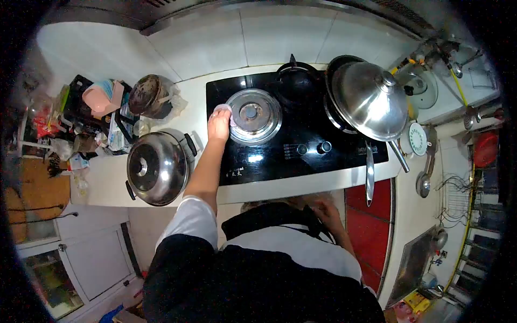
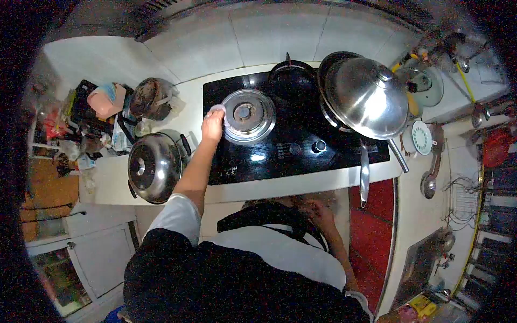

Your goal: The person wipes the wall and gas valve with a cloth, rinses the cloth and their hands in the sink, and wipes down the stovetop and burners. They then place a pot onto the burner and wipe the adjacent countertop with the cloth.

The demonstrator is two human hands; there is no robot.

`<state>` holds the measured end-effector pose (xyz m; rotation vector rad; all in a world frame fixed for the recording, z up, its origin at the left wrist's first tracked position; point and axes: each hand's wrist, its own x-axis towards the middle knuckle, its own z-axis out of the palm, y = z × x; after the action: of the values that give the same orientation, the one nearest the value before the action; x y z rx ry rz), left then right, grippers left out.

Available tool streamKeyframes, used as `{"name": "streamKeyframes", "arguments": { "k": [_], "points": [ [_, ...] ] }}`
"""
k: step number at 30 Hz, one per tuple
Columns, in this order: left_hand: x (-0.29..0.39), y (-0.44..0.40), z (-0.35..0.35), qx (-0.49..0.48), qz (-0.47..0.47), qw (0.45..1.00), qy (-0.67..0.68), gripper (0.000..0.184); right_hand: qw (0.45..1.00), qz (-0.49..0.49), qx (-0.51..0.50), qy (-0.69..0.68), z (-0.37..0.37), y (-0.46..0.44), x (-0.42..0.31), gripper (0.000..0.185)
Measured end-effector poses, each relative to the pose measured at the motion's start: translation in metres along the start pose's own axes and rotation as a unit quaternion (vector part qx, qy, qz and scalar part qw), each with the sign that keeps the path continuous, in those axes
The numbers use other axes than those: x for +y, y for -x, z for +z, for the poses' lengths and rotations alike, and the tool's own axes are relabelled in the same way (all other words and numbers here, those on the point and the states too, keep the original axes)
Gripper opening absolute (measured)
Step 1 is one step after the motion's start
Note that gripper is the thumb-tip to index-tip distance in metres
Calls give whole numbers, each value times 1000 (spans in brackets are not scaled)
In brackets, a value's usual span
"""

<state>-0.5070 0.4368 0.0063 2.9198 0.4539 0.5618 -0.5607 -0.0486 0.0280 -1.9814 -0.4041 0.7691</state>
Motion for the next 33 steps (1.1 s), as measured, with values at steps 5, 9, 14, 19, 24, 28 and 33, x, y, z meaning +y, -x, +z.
{"name": "streamKeyframes", "arguments": {
  "k": [5, 9, 14, 19, 24, 28, 33],
  "points": [
    [-1, 3, 6, 6, -44, 998, 35, 20, 996, -43, -2, 73, -2, -8, -50, 29],
    [21, 68, -3, 19, -106, 956, 273, 19, 998, 29, 6, 50, 0, -20, -41, 30],
    [74, 53, -53, 68, -134, 950, 273, 18, 996, 26, 56, 63, 6, -10, -30, 29],
    [93, -89, -52, 188, -57, 931, 308, 16, 995, 51, 80, 20, 15, 5, -32, 27],
    [95, -126, 22, 31, -28, 971, 235, 26, 991, -7, 136, -6, 32, 24, -4, 28],
    [98, -134, 28, -28, -19, 987, 160, 31, 989, 59, 137, 14, 30, 44, -24, 28],
    [97, -146, 23, -57, 18, 990, 130, 22, 984, 59, 146, -89, 43, 50, 3, 27]
  ]
}}
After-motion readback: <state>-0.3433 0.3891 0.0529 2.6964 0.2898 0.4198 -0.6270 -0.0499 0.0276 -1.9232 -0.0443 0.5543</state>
